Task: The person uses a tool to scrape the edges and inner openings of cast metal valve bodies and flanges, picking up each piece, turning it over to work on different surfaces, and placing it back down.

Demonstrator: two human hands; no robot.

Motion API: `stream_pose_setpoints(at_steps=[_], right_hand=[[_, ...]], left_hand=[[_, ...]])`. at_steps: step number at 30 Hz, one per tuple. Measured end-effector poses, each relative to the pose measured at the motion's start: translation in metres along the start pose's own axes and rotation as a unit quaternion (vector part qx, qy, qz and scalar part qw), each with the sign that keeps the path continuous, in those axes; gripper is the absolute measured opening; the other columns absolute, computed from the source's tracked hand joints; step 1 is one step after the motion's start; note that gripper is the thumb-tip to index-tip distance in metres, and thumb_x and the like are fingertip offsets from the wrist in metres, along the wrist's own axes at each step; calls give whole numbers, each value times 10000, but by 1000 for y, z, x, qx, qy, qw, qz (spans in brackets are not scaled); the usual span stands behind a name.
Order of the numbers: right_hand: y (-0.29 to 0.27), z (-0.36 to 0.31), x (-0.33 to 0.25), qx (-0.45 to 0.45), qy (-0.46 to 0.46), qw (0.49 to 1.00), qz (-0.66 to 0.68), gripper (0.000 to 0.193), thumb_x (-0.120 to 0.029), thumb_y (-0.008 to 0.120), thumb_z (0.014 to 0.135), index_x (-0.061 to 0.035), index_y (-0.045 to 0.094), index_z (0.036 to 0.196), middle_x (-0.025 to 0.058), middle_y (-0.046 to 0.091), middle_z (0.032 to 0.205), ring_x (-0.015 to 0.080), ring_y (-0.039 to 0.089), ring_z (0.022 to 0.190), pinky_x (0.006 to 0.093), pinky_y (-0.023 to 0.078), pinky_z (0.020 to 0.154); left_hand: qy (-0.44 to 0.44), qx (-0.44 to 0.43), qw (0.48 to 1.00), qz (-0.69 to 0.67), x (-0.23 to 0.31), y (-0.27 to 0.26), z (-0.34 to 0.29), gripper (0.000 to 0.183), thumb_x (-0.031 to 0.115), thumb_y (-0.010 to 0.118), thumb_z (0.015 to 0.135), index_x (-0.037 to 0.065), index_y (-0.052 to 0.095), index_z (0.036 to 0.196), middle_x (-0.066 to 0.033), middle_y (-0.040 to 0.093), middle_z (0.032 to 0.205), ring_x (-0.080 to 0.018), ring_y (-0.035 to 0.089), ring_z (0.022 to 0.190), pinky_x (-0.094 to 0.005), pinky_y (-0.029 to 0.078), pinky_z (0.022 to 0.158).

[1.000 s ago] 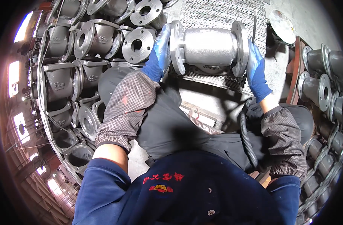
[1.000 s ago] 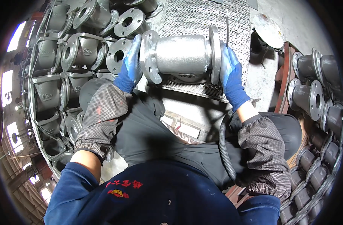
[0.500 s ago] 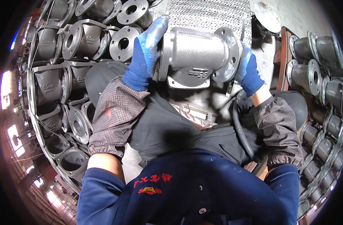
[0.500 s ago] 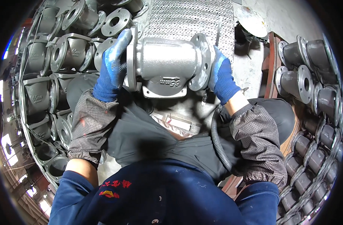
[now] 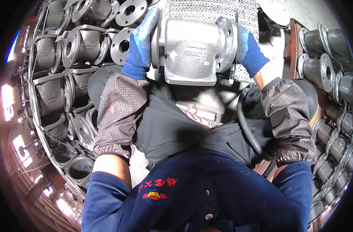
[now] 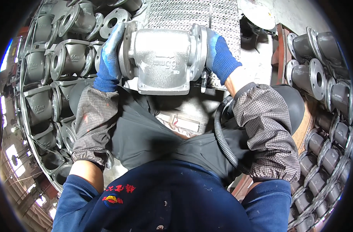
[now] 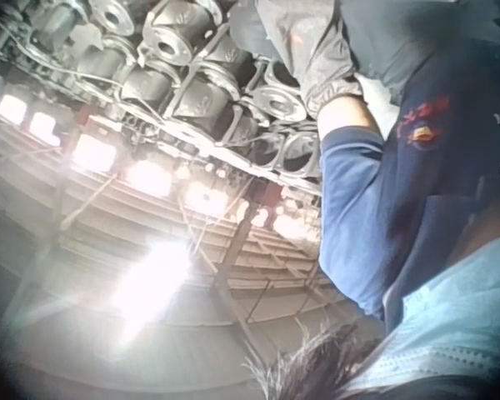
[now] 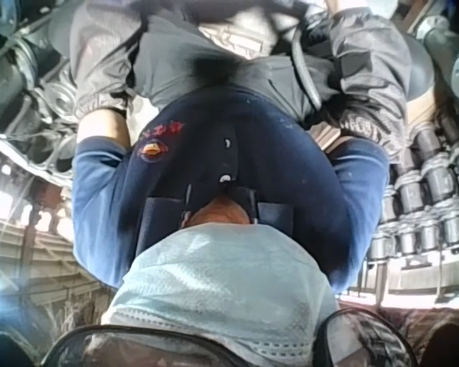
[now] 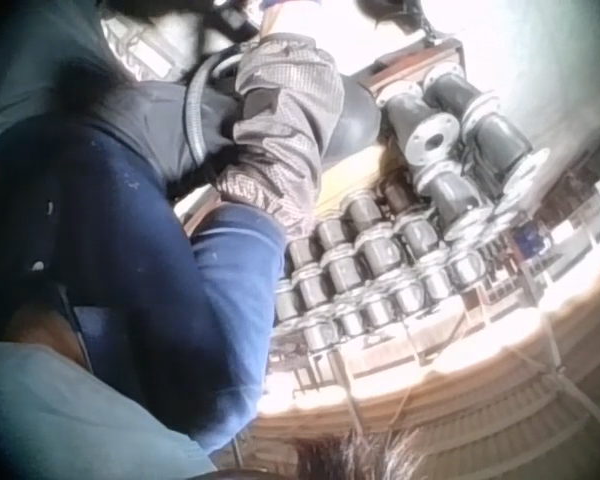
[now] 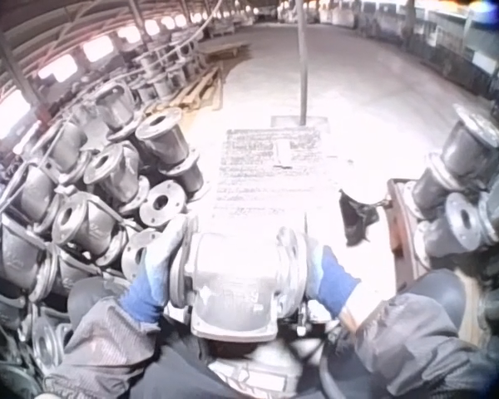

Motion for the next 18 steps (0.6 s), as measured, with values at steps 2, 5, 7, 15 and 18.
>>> stream_pose_setpoints(at_steps=[2, 5, 7, 15, 18], right_hand=[[18, -5, -2, 18, -29, 995, -93, 276, -270, 486, 916, -59, 552, 1080, 82, 607, 933, 199, 598, 848, 329, 506, 745], [26, -12, 4, 30, -160, 957, -242, 345, -292, 457, 924, -47, 505, 1161, 114, 601, 994, 238, 587, 898, 348, 489, 809], [11, -6, -6, 26, -276, 827, -488, 380, -302, 450, 919, -28, 502, 1176, 112, 604, 960, 210, 583, 841, 317, 482, 753], [33, -32, -15, 5, -242, 858, -453, 429, -359, 539, 904, -21, 556, 1168, 51, 614, 945, 115, 564, 838, 228, 458, 719], [34, -43, -14, 18, -177, 839, -515, 606, -445, 617, 825, 17, 525, 1207, 175, 625, 1043, 226, 621, 918, 312, 491, 815]], left_hand=[[-21, -19, 999, 44, -11, -2, -2, 404, 179, 384, 962, -26, 411, 1309, -183, 493, 1281, -258, 524, 1147, -334, 425, 983], [-225, 23, 950, -214, 4, 4, 2, 404, 184, 375, 968, -26, 405, 1311, -173, 509, 1258, -232, 540, 1118, -321, 440, 968], [-330, 50, 864, -377, -4, 9, 0, 401, 215, 358, 978, -16, 417, 1300, -150, 540, 1207, -206, 561, 1080, -306, 465, 939], [-419, 102, 759, -487, -54, 16, -13, 430, 348, 416, 952, 52, 462, 1261, -114, 567, 1164, -189, 594, 1025, -308, 507, 888], [-388, 86, 771, -497, -52, 7, -15, 436, 354, 420, 950, 62, 457, 1271, -109, 568, 1162, -191, 591, 1031, -312, 509, 886]])
Point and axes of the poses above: each hand's wrist, its own z-axis towards the middle knuckle, its own y-axis out of the palm, x = y × z, the point moved 1 cm from there along z, towards the middle knuckle
